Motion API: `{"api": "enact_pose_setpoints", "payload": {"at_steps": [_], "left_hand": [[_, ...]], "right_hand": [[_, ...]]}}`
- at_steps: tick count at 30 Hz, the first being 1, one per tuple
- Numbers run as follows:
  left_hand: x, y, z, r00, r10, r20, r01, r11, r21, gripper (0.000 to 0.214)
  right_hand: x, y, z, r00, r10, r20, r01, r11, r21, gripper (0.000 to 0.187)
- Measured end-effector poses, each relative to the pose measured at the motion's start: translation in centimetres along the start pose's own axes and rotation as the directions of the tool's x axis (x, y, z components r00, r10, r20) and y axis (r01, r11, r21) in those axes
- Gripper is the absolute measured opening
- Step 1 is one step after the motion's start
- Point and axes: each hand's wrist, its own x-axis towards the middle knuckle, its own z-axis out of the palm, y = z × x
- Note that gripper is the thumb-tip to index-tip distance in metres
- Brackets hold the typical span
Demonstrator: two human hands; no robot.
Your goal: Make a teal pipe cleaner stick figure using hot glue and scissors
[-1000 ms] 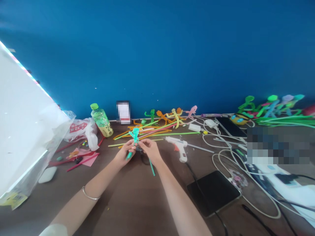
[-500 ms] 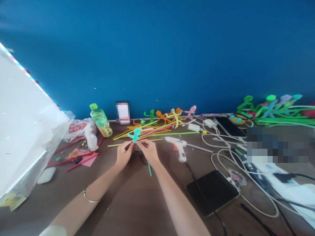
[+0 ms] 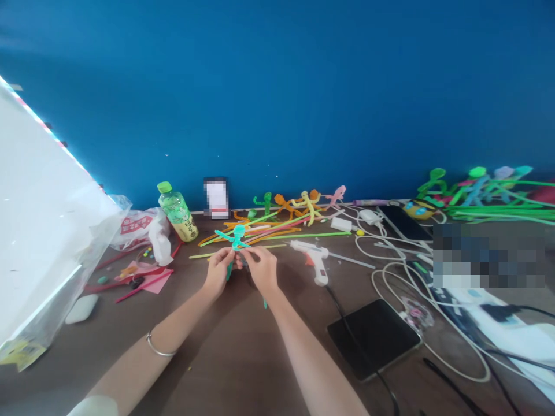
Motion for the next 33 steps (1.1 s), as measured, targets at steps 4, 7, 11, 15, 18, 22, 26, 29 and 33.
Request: {"api": "enact_pose_setpoints", "payload": {"at_steps": [4, 7, 11, 15, 18, 22, 26, 29, 33], "left_hand": [[0.0, 0.1, -0.1, 0.997, -0.071, 0.017, 0.072, 0.992, -0.104, 0.021], [0.2, 0.3, -0.2, 0.978, -0.199, 0.059, 0.207, 0.949, -0.239, 0.014], [0.3, 0.8, -0.2, 0.936, -0.324, 0.137, 0.351, 0.83, -0.433, 0.005], [-0.1, 1.6, -0.4, 0.85, -0.439, 0.29, 0.521, 0.622, -0.585, 0.015], [-0.5, 2.0, -0.6, 0.804, -0.469, 0.364, 0.588, 0.541, -0.601, 0.018], [-1.1, 2.3, -0.6, 0.754, -0.503, 0.422, 0.651, 0.49, -0.579, 0.019], [-1.2, 2.4, -0.6, 0.734, -0.527, 0.429, 0.676, 0.499, -0.542, 0.018], [-0.9, 2.2, -0.5, 0.734, -0.534, 0.419, 0.679, 0.571, -0.463, 0.018], [-0.6, 1.1, 0.0, 0.84, -0.447, 0.306, 0.518, 0.829, -0.21, 0.022]], "right_hand": [[-0.2, -0.2, 0.0, 0.992, -0.125, -0.011, 0.123, 0.988, -0.098, 0.015], [-0.4, -0.3, 0.2, 0.985, -0.172, -0.032, 0.167, 0.979, -0.113, 0.016], [-0.4, -0.3, 0.4, 0.991, -0.125, -0.049, 0.121, 0.99, -0.075, 0.018], [-0.4, 0.0, 0.8, 0.985, 0.136, 0.104, -0.153, 0.972, 0.181, 0.022], [-0.2, 0.2, 0.8, 0.896, 0.32, 0.307, -0.428, 0.805, 0.41, 0.027], [0.2, 0.0, 0.1, 0.801, 0.338, 0.494, -0.59, 0.582, 0.559, 0.027], [0.3, -0.2, -0.3, 0.78, 0.312, 0.542, -0.616, 0.529, 0.583, 0.024], [0.3, -0.3, -0.2, 0.777, 0.331, 0.535, -0.624, 0.519, 0.585, 0.023], [0.3, -0.3, 0.0, 0.776, 0.326, 0.54, -0.626, 0.508, 0.592, 0.025]]}}
